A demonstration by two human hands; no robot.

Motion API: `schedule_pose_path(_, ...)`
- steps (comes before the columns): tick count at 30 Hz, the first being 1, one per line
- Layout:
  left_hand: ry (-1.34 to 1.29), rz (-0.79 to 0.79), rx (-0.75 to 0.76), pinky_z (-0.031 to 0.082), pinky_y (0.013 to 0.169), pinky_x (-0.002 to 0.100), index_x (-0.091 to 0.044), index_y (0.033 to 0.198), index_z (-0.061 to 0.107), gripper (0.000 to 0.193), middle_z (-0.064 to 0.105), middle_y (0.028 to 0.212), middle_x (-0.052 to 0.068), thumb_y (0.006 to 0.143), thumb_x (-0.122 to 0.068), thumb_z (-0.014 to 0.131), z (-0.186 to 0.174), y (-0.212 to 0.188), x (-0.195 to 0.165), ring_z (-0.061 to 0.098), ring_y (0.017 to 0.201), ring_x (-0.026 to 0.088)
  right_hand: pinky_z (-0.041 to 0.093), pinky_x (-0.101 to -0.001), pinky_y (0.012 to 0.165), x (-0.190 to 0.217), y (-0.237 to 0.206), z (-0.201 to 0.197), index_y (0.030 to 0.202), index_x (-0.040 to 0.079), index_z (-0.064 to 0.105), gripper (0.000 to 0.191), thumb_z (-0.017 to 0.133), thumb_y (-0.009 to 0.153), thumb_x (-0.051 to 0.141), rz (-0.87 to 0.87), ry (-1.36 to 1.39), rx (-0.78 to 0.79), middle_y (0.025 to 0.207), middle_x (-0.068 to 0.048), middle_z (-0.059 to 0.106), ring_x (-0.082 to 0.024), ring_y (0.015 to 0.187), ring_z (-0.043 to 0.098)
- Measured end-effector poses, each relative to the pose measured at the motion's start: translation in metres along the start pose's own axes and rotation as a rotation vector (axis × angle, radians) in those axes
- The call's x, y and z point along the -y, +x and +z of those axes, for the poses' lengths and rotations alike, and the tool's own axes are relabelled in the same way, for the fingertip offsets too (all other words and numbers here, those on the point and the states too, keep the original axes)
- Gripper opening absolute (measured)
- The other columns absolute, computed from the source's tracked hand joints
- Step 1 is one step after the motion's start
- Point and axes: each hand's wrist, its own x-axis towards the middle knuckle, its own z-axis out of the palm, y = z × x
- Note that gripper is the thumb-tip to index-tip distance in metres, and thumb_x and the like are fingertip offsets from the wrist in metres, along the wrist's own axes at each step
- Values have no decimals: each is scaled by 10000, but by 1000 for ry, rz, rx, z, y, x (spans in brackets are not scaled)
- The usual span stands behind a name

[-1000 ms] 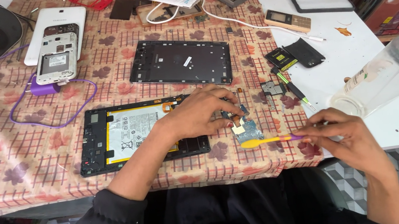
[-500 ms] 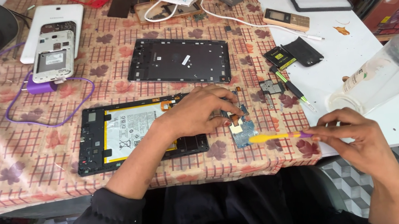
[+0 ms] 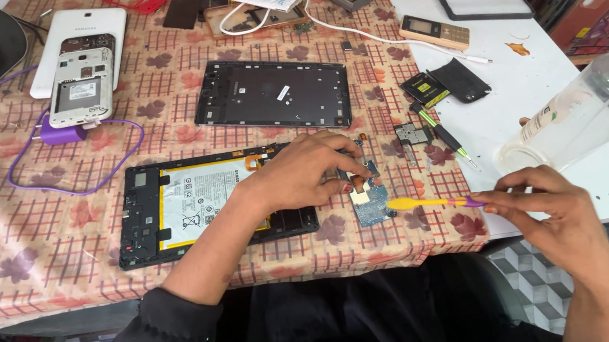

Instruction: The person uses a screwdriver to remove screws from a tablet's internal frame and then uses a brush to clean the motherboard. The person then places the motherboard back into the tablet frame.

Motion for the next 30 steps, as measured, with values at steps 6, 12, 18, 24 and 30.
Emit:
schedule_pose_path(6, 10, -22, 6, 378, 1080, 492, -273, 1157, 768, 376, 641, 1285, -2, 795, -173, 783, -3, -1, -3, 534, 1309, 242, 498, -296, 689, 5, 5, 29, 1098, 99, 804, 381, 726, 786, -107, 41, -6, -42, 983, -60, 703, -175, 845, 611)
schedule_pose_path(12, 3, -38, 25, 379, 1073, 493, -251, 1160, 757, 363, 641, 1267, -6, 808, -162, 774, -3, -1, -5, 531, 1317, 238, 513, -272, 674, -1, 5, 12, 1084, 116, 814, 392, 732, 769, -104, 61, 179, 88, 988, -36, 699, -150, 825, 615)
schedule_pose_path(18, -13, -18, -1, 401, 1081, 478, -240, 1164, 762, 370, 628, 1304, 24, 819, -108, 741, -4, -4, 0, 560, 1289, 255, 513, -258, 670, -4, 5, 19, 1086, 123, 809, 423, 713, 765, -135, 45, 165, 73, 1013, -36, 689, -139, 856, 615)
schedule_pose_path(24, -13, 12, -14, 395, 1096, 484, -228, 1152, 774, 426, 621, 1334, 47, 788, -23, 693, -3, -5, 2, 549, 1319, 286, 531, -268, 678, 4, 10, 27, 1122, 130, 805, 409, 711, 810, -118, 56, 77, -20, 985, -38, 677, -143, 862, 611)
schedule_pose_path(30, -64, 12, 44, 392, 1127, 479, -243, 1154, 783, 419, 619, 1366, 57, 764, -104, 724, -7, -7, 1, 572, 1298, 276, 550, -263, 658, 9, 7, 24, 1104, 128, 804, 419, 701, 780, -117, 28, 165, 62, 1019, -55, 678, -150, 840, 633)
